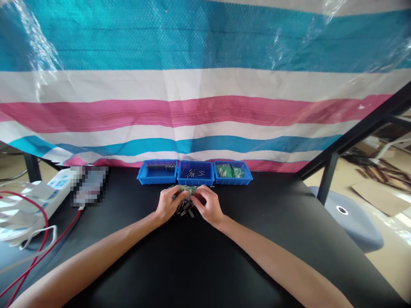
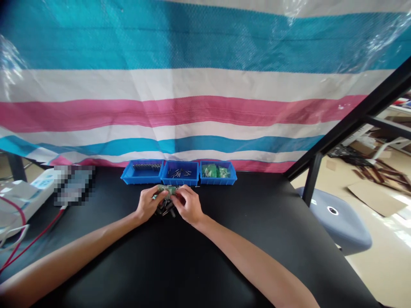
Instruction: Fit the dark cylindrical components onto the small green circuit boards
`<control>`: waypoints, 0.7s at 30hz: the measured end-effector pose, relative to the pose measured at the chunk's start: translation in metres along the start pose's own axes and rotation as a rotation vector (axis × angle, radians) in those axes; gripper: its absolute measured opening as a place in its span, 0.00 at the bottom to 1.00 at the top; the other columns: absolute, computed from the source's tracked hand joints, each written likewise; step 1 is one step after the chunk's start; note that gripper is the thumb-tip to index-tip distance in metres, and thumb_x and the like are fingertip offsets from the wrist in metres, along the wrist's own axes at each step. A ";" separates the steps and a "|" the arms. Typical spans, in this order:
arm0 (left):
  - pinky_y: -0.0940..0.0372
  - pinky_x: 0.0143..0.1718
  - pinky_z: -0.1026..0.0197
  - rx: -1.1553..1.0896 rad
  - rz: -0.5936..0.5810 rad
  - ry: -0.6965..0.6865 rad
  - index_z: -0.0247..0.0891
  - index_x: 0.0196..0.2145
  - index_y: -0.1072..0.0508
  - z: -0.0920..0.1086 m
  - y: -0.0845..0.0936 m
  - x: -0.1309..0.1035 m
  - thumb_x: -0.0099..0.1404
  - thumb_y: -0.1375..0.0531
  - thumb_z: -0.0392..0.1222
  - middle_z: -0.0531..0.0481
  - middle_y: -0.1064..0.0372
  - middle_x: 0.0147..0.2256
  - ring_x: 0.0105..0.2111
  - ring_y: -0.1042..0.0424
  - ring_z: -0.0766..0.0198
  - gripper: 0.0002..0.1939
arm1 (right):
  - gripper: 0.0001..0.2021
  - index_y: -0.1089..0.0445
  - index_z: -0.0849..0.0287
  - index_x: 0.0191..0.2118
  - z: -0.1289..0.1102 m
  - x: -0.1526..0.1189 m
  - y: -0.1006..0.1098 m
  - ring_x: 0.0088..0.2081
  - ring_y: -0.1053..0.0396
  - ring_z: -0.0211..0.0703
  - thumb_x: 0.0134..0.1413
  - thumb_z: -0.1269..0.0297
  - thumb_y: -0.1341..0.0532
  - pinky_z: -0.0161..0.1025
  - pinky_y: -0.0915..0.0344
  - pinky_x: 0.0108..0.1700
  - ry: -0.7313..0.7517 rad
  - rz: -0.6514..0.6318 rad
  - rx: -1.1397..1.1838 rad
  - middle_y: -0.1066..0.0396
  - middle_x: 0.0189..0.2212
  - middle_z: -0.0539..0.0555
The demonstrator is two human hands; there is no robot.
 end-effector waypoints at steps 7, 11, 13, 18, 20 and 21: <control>0.42 0.27 0.67 0.032 -0.011 -0.064 0.34 0.28 0.30 0.009 -0.002 0.002 0.64 0.41 0.49 0.54 0.36 0.23 0.23 0.40 0.70 0.15 | 0.06 0.32 0.58 0.33 -0.001 0.000 0.010 0.29 0.35 0.38 0.61 0.65 0.43 0.35 0.36 0.32 -0.016 0.090 -0.006 0.34 0.30 0.52; 0.41 0.27 0.68 0.024 -0.020 -0.062 0.34 0.28 0.29 0.010 -0.003 0.002 0.65 0.41 0.49 0.54 0.35 0.23 0.23 0.38 0.70 0.15 | 0.06 0.32 0.58 0.33 -0.003 0.000 0.011 0.29 0.34 0.38 0.61 0.65 0.44 0.35 0.36 0.32 -0.008 0.098 0.009 0.34 0.30 0.52; 0.41 0.26 0.68 0.004 -0.032 -0.041 0.34 0.27 0.29 0.008 -0.004 0.002 0.65 0.41 0.49 0.55 0.35 0.21 0.21 0.38 0.70 0.16 | 0.06 0.32 0.58 0.33 -0.003 0.000 0.011 0.29 0.35 0.38 0.61 0.66 0.43 0.35 0.36 0.32 -0.006 0.098 0.009 0.34 0.30 0.52; 0.44 0.22 0.69 -0.034 -0.034 0.026 0.34 0.21 0.31 -0.001 -0.005 0.002 0.66 0.43 0.50 0.56 0.36 0.16 0.17 0.39 0.72 0.20 | 0.06 0.33 0.58 0.32 -0.003 -0.001 0.006 0.30 0.34 0.38 0.61 0.66 0.44 0.36 0.36 0.33 0.019 0.048 -0.002 0.34 0.30 0.52; 0.45 0.21 0.70 -0.045 -0.033 0.042 0.34 0.19 0.33 -0.004 -0.005 0.002 0.66 0.43 0.50 0.56 0.37 0.15 0.16 0.40 0.73 0.22 | 0.07 0.33 0.58 0.32 -0.002 -0.002 0.006 0.30 0.34 0.38 0.61 0.66 0.44 0.36 0.36 0.33 0.015 0.041 -0.011 0.34 0.30 0.52; 0.46 0.20 0.70 -0.048 -0.030 0.038 0.34 0.19 0.34 -0.004 -0.005 0.001 0.66 0.43 0.50 0.56 0.38 0.15 0.16 0.40 0.73 0.22 | 0.07 0.33 0.58 0.32 -0.002 -0.002 0.006 0.30 0.34 0.38 0.61 0.66 0.44 0.35 0.36 0.33 0.009 0.039 -0.016 0.34 0.30 0.52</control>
Point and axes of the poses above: each hand's wrist, its own x-axis towards the middle knuckle, its own y-axis out of the back of the hand, z = x × y, the point moved 9 cm from there along x, towards the middle knuckle
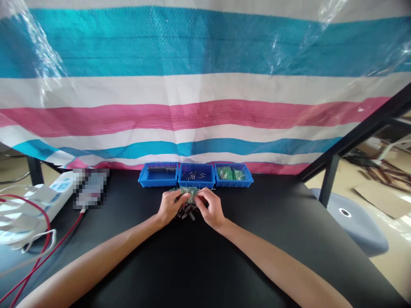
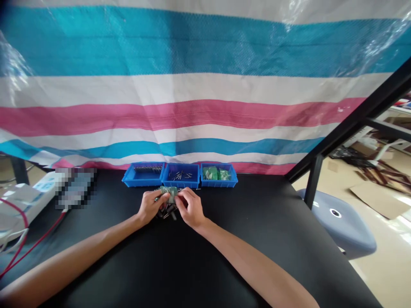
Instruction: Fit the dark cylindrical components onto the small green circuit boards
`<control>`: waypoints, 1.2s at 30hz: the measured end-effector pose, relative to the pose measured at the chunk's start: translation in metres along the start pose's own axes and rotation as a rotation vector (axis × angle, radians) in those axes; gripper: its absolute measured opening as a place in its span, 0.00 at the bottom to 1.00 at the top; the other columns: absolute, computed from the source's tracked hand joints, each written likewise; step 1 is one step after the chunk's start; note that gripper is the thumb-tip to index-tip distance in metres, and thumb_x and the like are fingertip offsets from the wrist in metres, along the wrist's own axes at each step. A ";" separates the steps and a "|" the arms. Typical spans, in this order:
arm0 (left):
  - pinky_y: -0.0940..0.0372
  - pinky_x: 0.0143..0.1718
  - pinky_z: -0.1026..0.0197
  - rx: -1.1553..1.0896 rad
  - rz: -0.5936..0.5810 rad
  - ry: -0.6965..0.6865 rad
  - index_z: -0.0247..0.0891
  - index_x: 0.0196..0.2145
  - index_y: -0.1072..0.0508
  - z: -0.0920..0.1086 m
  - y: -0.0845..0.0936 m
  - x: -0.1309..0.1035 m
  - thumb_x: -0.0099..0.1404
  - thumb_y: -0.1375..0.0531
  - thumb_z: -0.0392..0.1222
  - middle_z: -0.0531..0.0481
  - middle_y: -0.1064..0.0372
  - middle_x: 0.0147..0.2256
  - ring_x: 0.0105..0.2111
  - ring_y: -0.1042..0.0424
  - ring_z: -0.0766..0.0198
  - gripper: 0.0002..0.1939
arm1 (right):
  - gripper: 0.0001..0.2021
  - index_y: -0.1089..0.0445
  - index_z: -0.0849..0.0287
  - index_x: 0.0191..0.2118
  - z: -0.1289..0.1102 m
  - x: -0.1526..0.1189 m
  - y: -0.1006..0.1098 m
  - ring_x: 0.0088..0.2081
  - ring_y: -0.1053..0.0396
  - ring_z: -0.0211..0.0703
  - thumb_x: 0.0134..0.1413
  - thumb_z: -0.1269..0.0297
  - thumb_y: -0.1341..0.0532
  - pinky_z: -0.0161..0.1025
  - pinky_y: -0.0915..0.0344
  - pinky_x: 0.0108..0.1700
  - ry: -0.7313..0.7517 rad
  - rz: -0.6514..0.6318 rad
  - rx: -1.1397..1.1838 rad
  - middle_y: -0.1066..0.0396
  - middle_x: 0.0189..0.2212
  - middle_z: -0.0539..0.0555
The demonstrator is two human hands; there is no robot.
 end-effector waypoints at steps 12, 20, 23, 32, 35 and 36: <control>0.44 0.23 0.68 -0.184 -0.058 0.029 0.34 0.26 0.30 0.002 -0.005 -0.001 0.71 0.52 0.50 0.55 0.39 0.16 0.16 0.42 0.72 0.23 | 0.08 0.30 0.59 0.35 -0.013 0.033 0.032 0.30 0.30 0.40 0.60 0.63 0.44 0.34 0.35 0.33 -0.005 0.035 -0.152 0.28 0.29 0.53; 0.45 0.22 0.68 -0.216 -0.075 0.031 0.34 0.30 0.29 0.005 -0.008 -0.001 0.71 0.51 0.51 0.54 0.34 0.22 0.17 0.42 0.74 0.21 | 0.07 0.26 0.58 0.31 0.033 0.080 0.145 0.34 0.26 0.46 0.53 0.67 0.41 0.37 0.35 0.38 -0.370 0.173 -0.729 0.23 0.30 0.54; 0.45 0.21 0.68 -0.228 -0.068 0.031 0.33 0.30 0.29 0.004 -0.008 -0.001 0.71 0.50 0.51 0.53 0.33 0.23 0.17 0.42 0.74 0.20 | 0.07 0.25 0.59 0.32 0.038 0.078 0.165 0.34 0.26 0.48 0.52 0.68 0.42 0.37 0.37 0.35 -0.430 0.211 -0.921 0.23 0.30 0.56; 0.44 0.21 0.68 -0.230 -0.044 0.013 0.33 0.30 0.29 0.005 -0.005 -0.002 0.70 0.50 0.49 0.53 0.33 0.23 0.17 0.41 0.74 0.19 | 0.08 0.25 0.60 0.34 0.061 0.070 0.120 0.34 0.26 0.52 0.55 0.68 0.43 0.41 0.38 0.35 -0.481 -0.132 -1.127 0.25 0.30 0.61; 0.43 0.22 0.68 -0.224 0.031 -0.018 0.34 0.31 0.29 0.008 0.003 -0.003 0.71 0.50 0.48 0.53 0.32 0.24 0.17 0.41 0.74 0.18 | 0.10 0.24 0.61 0.35 0.043 0.072 0.114 0.34 0.27 0.50 0.58 0.64 0.43 0.41 0.38 0.35 -0.402 -0.055 -1.072 0.26 0.36 0.62; 0.42 0.22 0.68 -0.216 0.059 -0.037 0.34 0.32 0.29 0.011 0.008 -0.002 0.71 0.50 0.47 0.52 0.32 0.25 0.17 0.40 0.74 0.18 | 0.11 0.25 0.61 0.36 0.032 0.072 0.113 0.34 0.27 0.48 0.59 0.64 0.44 0.40 0.38 0.35 -0.351 0.013 -1.036 0.26 0.37 0.61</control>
Point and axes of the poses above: each hand's wrist, its own x-axis towards the middle knuckle, its own y-axis out of the back of the hand, z = x × y, the point moved 9 cm from there along x, towards the middle knuckle
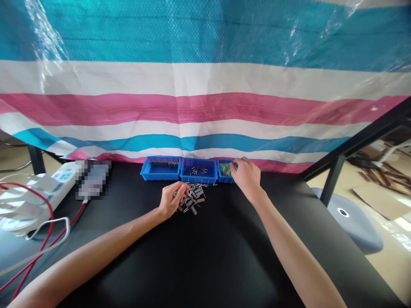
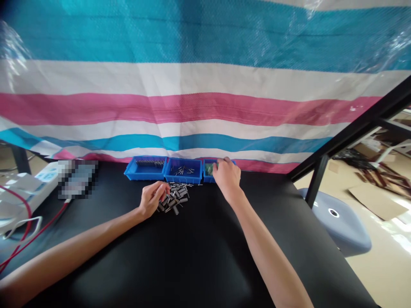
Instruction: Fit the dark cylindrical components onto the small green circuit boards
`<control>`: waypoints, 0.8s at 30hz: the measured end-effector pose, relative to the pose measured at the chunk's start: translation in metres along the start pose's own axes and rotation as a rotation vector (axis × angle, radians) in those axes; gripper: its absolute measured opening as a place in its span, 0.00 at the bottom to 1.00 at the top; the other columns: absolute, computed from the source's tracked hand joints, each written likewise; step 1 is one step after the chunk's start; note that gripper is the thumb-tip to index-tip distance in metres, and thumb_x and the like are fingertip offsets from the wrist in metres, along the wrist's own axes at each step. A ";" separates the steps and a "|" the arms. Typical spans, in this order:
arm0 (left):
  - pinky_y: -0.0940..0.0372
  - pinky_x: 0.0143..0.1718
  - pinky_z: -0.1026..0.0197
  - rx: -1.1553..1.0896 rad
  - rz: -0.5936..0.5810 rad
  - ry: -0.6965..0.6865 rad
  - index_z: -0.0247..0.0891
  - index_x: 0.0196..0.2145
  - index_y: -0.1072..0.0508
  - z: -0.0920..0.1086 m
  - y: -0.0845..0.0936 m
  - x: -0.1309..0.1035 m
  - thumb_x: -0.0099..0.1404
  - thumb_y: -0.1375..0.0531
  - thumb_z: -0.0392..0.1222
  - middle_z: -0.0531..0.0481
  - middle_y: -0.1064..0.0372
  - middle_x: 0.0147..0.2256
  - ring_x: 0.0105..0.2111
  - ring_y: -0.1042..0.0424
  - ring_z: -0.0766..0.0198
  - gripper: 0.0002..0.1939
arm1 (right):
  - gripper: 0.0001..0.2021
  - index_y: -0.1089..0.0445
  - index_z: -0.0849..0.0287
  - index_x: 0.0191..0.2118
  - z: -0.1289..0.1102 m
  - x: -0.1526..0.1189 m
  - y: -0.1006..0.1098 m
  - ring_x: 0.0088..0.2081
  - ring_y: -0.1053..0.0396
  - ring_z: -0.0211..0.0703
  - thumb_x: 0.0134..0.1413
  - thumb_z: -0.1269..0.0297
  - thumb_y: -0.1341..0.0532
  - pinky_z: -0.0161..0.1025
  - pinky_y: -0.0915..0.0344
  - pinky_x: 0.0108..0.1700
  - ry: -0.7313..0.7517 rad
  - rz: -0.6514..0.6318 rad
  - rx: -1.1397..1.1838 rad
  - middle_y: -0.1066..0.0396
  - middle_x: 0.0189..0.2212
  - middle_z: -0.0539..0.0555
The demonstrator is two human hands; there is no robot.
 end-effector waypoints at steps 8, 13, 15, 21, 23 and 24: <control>0.33 0.44 0.61 0.450 -0.268 -0.321 0.37 0.44 0.26 0.040 0.011 0.018 0.69 0.47 0.45 0.43 0.27 0.42 0.40 0.28 0.62 0.13 | 0.07 0.25 0.56 0.40 -0.087 -0.070 -0.033 0.31 0.29 0.42 0.56 0.64 0.37 0.36 0.37 0.33 0.563 -0.284 0.387 0.27 0.32 0.53; 0.47 0.62 0.45 0.664 -0.659 -0.422 0.44 0.65 0.47 0.007 -0.004 -0.017 0.63 0.42 0.59 0.40 0.46 0.63 0.63 0.45 0.47 0.37 | 0.08 0.27 0.53 0.41 -0.089 -0.096 -0.060 0.35 0.27 0.43 0.54 0.64 0.35 0.36 0.35 0.37 0.632 -0.370 0.455 0.28 0.36 0.52; 0.54 0.65 0.43 0.706 -0.733 -0.411 0.43 0.67 0.55 -0.008 -0.009 -0.027 0.62 0.44 0.62 0.40 0.56 0.67 0.66 0.54 0.46 0.43 | 0.05 0.27 0.54 0.39 -0.088 -0.099 -0.064 0.34 0.27 0.43 0.55 0.65 0.36 0.36 0.35 0.36 0.645 -0.383 0.419 0.28 0.35 0.52; 0.62 0.67 0.46 0.761 -0.750 -0.396 0.43 0.68 0.63 -0.015 -0.024 -0.032 0.67 0.49 0.60 0.44 0.66 0.69 0.68 0.64 0.50 0.40 | 0.03 0.29 0.56 0.37 -0.084 -0.094 -0.060 0.31 0.29 0.41 0.59 0.67 0.40 0.35 0.37 0.33 0.597 -0.340 0.374 0.29 0.35 0.53; 0.62 0.67 0.46 0.780 -0.733 -0.393 0.42 0.68 0.63 -0.013 -0.028 -0.033 0.68 0.50 0.59 0.44 0.67 0.69 0.68 0.64 0.50 0.39 | 0.03 0.30 0.56 0.37 -0.081 -0.090 -0.056 0.31 0.29 0.41 0.60 0.67 0.41 0.35 0.38 0.33 0.546 -0.311 0.401 0.29 0.36 0.53; 0.61 0.67 0.47 0.787 -0.721 -0.391 0.42 0.68 0.63 -0.013 -0.030 -0.033 0.68 0.51 0.59 0.44 0.67 0.69 0.68 0.64 0.50 0.39 | 0.03 0.30 0.56 0.37 -0.079 -0.088 -0.055 0.30 0.29 0.41 0.60 0.67 0.42 0.35 0.38 0.33 0.509 -0.295 0.422 0.29 0.35 0.53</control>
Point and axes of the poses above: each hand's wrist, its own x-axis towards the middle knuckle, its own y-axis out of the back of the hand, z = x × y, the point moved 9 cm from there along x, towards the middle knuckle
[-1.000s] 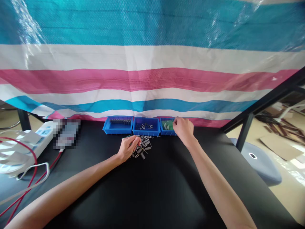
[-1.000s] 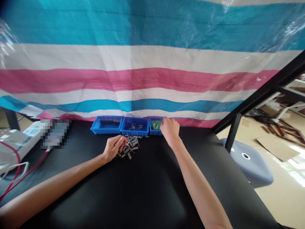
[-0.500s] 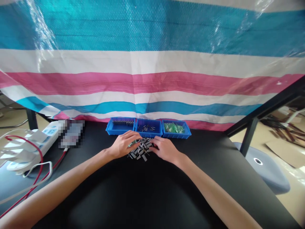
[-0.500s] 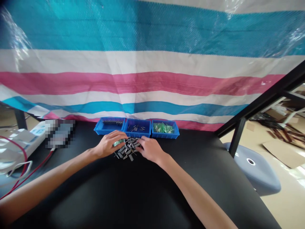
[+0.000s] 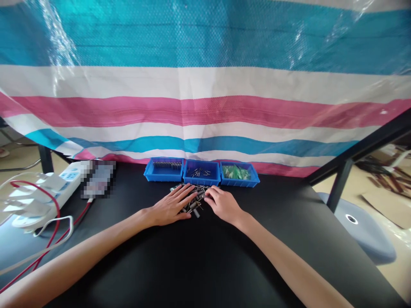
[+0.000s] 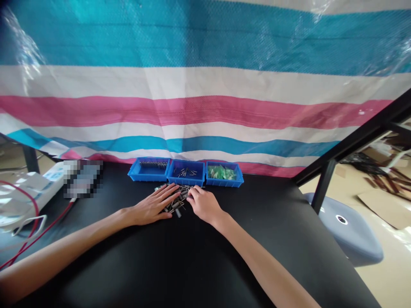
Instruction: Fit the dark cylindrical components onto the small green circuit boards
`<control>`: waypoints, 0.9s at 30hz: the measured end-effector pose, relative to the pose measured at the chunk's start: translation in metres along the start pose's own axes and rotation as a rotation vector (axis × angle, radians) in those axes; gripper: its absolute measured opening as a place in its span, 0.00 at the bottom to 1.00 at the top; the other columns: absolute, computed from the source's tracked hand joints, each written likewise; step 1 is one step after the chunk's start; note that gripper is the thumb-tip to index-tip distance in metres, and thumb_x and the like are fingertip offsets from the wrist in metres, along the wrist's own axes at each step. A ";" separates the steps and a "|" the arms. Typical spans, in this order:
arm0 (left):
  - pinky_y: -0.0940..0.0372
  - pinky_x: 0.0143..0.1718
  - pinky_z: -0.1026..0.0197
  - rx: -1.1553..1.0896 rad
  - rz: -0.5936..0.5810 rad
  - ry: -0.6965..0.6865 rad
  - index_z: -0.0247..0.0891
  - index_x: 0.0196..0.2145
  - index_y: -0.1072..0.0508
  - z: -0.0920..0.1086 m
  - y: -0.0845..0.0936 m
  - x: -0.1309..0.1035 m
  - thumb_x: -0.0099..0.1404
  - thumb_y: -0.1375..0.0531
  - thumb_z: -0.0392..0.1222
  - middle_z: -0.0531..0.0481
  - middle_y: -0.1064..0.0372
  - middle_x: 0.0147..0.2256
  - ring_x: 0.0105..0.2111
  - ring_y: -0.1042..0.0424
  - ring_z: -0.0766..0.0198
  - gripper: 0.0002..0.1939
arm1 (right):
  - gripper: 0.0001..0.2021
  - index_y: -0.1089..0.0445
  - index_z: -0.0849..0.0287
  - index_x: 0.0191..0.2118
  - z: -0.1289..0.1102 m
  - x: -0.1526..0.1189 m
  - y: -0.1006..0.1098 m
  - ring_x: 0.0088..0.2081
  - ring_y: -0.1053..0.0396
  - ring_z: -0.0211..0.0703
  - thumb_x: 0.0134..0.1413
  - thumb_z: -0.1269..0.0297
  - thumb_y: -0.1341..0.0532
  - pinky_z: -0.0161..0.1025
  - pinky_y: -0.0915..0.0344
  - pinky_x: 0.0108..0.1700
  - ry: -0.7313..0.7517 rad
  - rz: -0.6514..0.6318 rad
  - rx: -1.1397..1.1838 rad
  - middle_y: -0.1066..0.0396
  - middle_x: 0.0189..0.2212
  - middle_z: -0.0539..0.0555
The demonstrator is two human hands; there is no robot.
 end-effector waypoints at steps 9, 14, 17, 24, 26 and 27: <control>0.57 0.67 0.45 -0.017 0.070 0.110 0.41 0.68 0.62 0.001 -0.004 0.006 0.68 0.51 0.60 0.42 0.61 0.68 0.68 0.59 0.49 0.39 | 0.06 0.31 0.57 0.33 0.020 0.001 0.007 0.24 0.31 0.38 0.57 0.61 0.41 0.34 0.36 0.28 -0.294 0.301 0.460 0.27 0.28 0.50; 0.54 0.65 0.43 -0.053 0.094 0.146 0.39 0.68 0.61 0.004 -0.002 0.008 0.61 0.47 0.67 0.38 0.59 0.67 0.66 0.56 0.44 0.49 | 0.10 0.30 0.57 0.34 0.023 0.002 0.005 0.24 0.32 0.39 0.57 0.56 0.41 0.34 0.35 0.26 -0.329 0.382 0.552 0.27 0.28 0.51; 0.46 0.59 0.44 -0.050 0.209 0.201 0.40 0.66 0.51 0.006 0.013 0.009 0.62 0.45 0.64 0.37 0.48 0.63 0.62 0.45 0.44 0.42 | 0.10 0.30 0.57 0.36 0.022 0.002 0.006 0.25 0.31 0.39 0.58 0.56 0.41 0.35 0.34 0.28 -0.335 0.429 0.596 0.27 0.29 0.52; 0.37 0.49 0.54 -0.198 0.599 0.252 0.40 0.51 0.32 -0.004 0.057 0.019 0.69 0.45 0.45 0.44 0.28 0.45 0.45 0.30 0.58 0.15 | 0.10 0.27 0.58 0.42 0.013 0.000 0.002 0.25 0.30 0.39 0.60 0.61 0.41 0.36 0.32 0.31 -0.225 0.457 0.663 0.25 0.34 0.54; 0.35 0.46 0.56 -0.228 0.664 0.211 0.39 0.48 0.29 -0.008 0.058 0.023 0.68 0.43 0.44 0.46 0.26 0.41 0.42 0.29 0.59 0.13 | 0.10 0.27 0.59 0.42 0.014 -0.001 0.002 0.24 0.30 0.38 0.59 0.62 0.41 0.36 0.31 0.30 -0.210 0.471 0.668 0.24 0.34 0.54; 0.35 0.45 0.57 -0.237 0.689 0.187 0.39 0.46 0.28 -0.009 0.057 0.025 0.67 0.42 0.44 0.46 0.26 0.40 0.41 0.29 0.60 0.12 | 0.09 0.26 0.59 0.42 0.014 -0.002 0.002 0.24 0.30 0.38 0.59 0.62 0.41 0.36 0.31 0.30 -0.205 0.481 0.668 0.24 0.33 0.54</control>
Point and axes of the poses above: each hand's wrist, its own x-axis towards the middle knuckle, its own y-axis out of the back of the hand, z = x × y, the point moved 9 cm from there along x, towards the middle knuckle
